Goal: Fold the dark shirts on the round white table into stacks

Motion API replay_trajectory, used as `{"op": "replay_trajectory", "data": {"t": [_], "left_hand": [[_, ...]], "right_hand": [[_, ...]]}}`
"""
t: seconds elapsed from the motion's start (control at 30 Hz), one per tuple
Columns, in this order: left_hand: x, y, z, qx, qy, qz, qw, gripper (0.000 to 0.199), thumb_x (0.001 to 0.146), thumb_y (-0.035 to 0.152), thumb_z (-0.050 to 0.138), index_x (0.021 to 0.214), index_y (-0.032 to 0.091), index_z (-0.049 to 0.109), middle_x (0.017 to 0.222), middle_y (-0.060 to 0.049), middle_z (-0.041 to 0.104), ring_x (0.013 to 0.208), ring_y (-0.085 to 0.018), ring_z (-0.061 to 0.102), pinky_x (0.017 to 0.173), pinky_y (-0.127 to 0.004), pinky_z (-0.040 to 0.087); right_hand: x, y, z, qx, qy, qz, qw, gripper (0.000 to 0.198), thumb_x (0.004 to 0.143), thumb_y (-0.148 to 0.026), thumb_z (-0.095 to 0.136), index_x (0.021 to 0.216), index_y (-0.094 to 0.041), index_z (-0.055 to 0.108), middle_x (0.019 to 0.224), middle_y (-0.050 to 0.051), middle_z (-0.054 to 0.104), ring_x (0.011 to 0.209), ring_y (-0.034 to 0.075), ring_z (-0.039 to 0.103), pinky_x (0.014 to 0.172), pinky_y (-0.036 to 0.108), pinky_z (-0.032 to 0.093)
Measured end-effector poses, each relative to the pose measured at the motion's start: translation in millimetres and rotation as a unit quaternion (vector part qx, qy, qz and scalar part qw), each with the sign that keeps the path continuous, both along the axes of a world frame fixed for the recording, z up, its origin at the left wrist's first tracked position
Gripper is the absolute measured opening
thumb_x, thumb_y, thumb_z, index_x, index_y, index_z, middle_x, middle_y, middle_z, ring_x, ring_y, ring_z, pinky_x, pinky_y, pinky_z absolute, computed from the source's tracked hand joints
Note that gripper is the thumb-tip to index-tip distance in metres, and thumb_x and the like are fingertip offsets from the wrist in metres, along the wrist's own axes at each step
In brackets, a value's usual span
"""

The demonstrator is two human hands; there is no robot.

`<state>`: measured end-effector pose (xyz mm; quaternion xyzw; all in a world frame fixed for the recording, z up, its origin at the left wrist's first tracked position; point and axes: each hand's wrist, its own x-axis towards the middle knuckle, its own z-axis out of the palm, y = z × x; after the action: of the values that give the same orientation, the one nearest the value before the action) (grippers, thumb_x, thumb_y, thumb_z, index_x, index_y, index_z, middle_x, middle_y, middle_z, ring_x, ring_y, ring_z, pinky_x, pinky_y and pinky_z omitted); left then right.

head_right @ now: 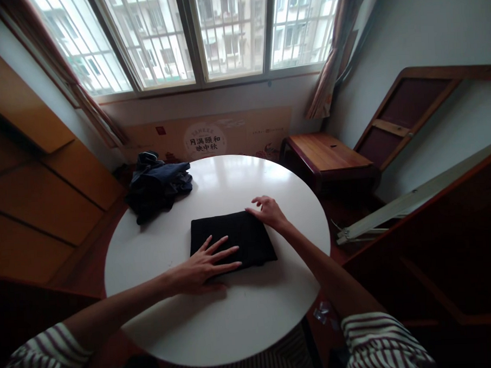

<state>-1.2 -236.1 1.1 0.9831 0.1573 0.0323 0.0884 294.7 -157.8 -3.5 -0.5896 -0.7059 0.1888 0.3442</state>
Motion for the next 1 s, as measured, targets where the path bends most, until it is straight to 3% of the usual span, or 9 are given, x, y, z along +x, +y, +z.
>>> {"op": "replay_trajectory", "data": {"t": [0.07,0.17,0.27,0.37,0.5,0.63,0.73,0.83,1.0], "left_hand": [[-4,-3,-3.5,0.026,0.008,-0.016,1.0,0.061,0.098,0.044,0.051,0.154,0.037,0.029,0.161,-0.003,0.027,0.15,-0.039,0.013,0.114,-0.069,0.02],[-13,9,-7.0,0.079,0.021,-0.045,0.996,0.057,0.1,0.023,0.046,0.154,0.033,0.03,0.159,-0.003,0.033,0.15,-0.032,0.019,0.116,-0.061,0.025],[-32,41,-5.5,0.116,0.028,-0.074,0.99,0.055,0.099,0.011,0.043,0.15,0.031,0.039,0.153,-0.004,0.044,0.147,-0.026,0.03,0.119,-0.054,0.026],[-54,80,0.2,0.138,0.015,-0.022,0.99,0.052,0.095,0.002,0.04,0.139,0.027,0.054,0.145,-0.005,0.054,0.141,-0.023,0.042,0.118,-0.051,0.028],[-54,95,12.0,0.142,-0.051,0.063,0.986,0.055,0.082,-0.007,0.039,0.121,0.022,0.066,0.129,-0.004,0.067,0.132,-0.024,0.052,0.114,-0.052,0.032],[-13,52,19.3,0.1,-0.132,0.003,0.986,0.034,0.094,0.014,0.045,0.123,0.018,0.063,0.121,-0.009,0.068,0.113,-0.021,0.061,0.101,-0.04,0.046],[21,16,13.6,0.132,-0.101,-0.061,0.984,0.04,0.099,0.037,0.049,0.132,0.016,0.056,0.121,-0.013,0.065,0.102,-0.022,0.061,0.086,-0.036,0.05],[40,0,0.2,0.204,-0.071,-0.058,0.975,0.036,0.102,0.026,0.043,0.133,0.012,0.054,0.111,-0.014,0.065,0.09,-0.02,0.06,0.072,-0.033,0.049],[43,-3,-21.9,0.217,-0.082,-0.086,0.969,0.032,0.102,0.015,0.037,0.126,0.008,0.057,0.104,-0.011,0.066,0.084,-0.017,0.059,0.07,-0.033,0.048]], "right_hand": [[-2,7,6,0.011,-0.022,0.058,0.998,0.038,0.079,-0.041,0.073,0.105,-0.013,0.072,0.101,0.012,0.071,0.082,0.02,0.066,0.072,0.031,0.053],[-2,12,14,-0.062,-0.041,0.13,0.989,0.033,0.079,-0.037,0.073,0.102,-0.013,0.072,0.09,0.009,0.072,0.079,0.019,0.066,0.071,0.029,0.052],[2,-2,20,-0.117,-0.054,0.116,0.985,0.026,0.08,-0.035,0.072,0.095,-0.014,0.068,0.08,0.007,0.071,0.072,0.018,0.065,0.065,0.026,0.049],[1,-37,23,-0.203,-0.017,0.094,0.975,0.035,0.08,-0.038,0.072,0.103,-0.016,0.059,0.068,0.003,0.069,0.06,0.016,0.063,0.054,0.024,0.045],[-8,-76,22,-0.352,0.093,0.192,0.911,0.04,0.082,-0.053,0.066,0.097,-0.018,0.054,0.059,0.001,0.066,0.047,0.015,0.06,0.043,0.022,0.042],[-10,-57,20,-0.183,0.093,0.109,0.973,0.035,0.087,-0.05,0.061,0.085,-0.016,0.06,0.06,0.003,0.067,0.047,0.014,0.06,0.046,0.023,0.045],[-9,-16,17,-0.065,0.031,-0.004,0.997,0.03,0.089,-0.042,0.063,0.092,-0.013,0.069,0.073,0.007,0.072,0.06,0.015,0.066,0.058,0.025,0.05],[-13,21,12,-0.026,-0.032,-0.055,0.998,0.029,0.083,-0.036,0.072,0.098,-0.012,0.074,0.085,0.01,0.074,0.075,0.019,0.068,0.071,0.027,0.052],[-26,48,1,-0.034,-0.038,-0.05,0.997,0.008,0.078,-0.022,0.074,0.076,-0.014,0.076,0.082,0.008,0.073,0.076,0.019,0.068,0.073,0.026,0.052]]}}
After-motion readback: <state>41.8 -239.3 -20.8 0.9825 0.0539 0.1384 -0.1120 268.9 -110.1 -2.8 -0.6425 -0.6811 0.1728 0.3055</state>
